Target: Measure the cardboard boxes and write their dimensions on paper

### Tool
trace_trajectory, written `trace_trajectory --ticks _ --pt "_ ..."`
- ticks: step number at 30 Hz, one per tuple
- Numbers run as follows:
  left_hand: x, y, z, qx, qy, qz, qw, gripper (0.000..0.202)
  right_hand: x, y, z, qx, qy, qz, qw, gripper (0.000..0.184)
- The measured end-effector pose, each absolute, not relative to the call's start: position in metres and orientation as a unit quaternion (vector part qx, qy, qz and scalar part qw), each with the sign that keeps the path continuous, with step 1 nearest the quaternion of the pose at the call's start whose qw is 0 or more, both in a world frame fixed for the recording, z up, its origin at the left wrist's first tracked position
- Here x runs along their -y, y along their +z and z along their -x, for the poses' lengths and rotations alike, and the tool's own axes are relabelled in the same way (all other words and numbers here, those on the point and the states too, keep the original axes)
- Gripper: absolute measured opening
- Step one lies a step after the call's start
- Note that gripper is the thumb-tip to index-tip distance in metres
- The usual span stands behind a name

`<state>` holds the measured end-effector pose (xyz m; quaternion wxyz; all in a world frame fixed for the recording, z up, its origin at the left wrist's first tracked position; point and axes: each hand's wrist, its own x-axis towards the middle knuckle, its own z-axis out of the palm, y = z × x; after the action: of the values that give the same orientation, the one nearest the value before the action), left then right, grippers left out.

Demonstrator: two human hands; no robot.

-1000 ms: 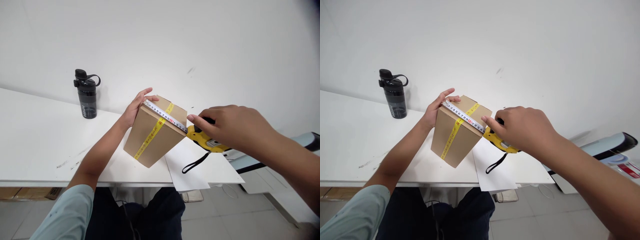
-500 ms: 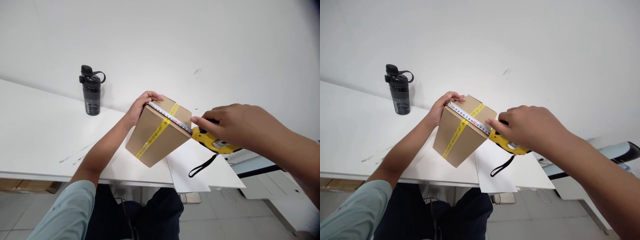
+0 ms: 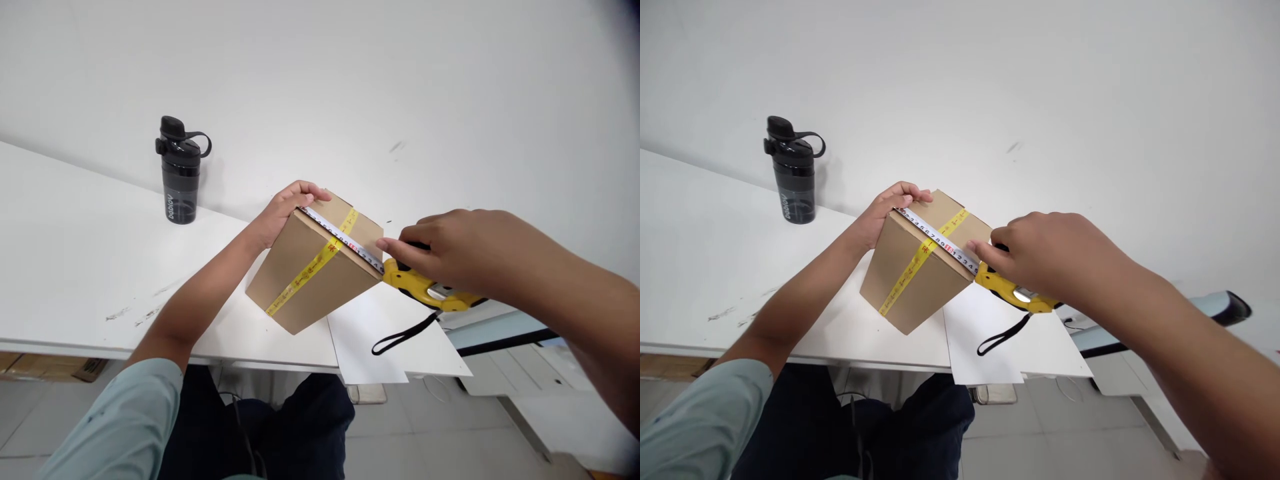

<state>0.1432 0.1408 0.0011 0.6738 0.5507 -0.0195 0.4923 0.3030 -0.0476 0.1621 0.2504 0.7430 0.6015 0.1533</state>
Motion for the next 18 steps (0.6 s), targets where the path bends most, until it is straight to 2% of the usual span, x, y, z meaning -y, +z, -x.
trace_trajectory --ticks 15,18 --pt "-0.137 0.005 -0.142 0.002 0.498 -0.565 0.657 0.022 0.025 0.171 -0.295 -0.613 0.17 -0.704 0.315 0.073" --pt "-0.136 0.006 -0.142 -0.001 0.499 -0.566 0.657 0.022 0.021 0.172 -0.295 -0.61 0.165 -0.712 0.306 0.073"
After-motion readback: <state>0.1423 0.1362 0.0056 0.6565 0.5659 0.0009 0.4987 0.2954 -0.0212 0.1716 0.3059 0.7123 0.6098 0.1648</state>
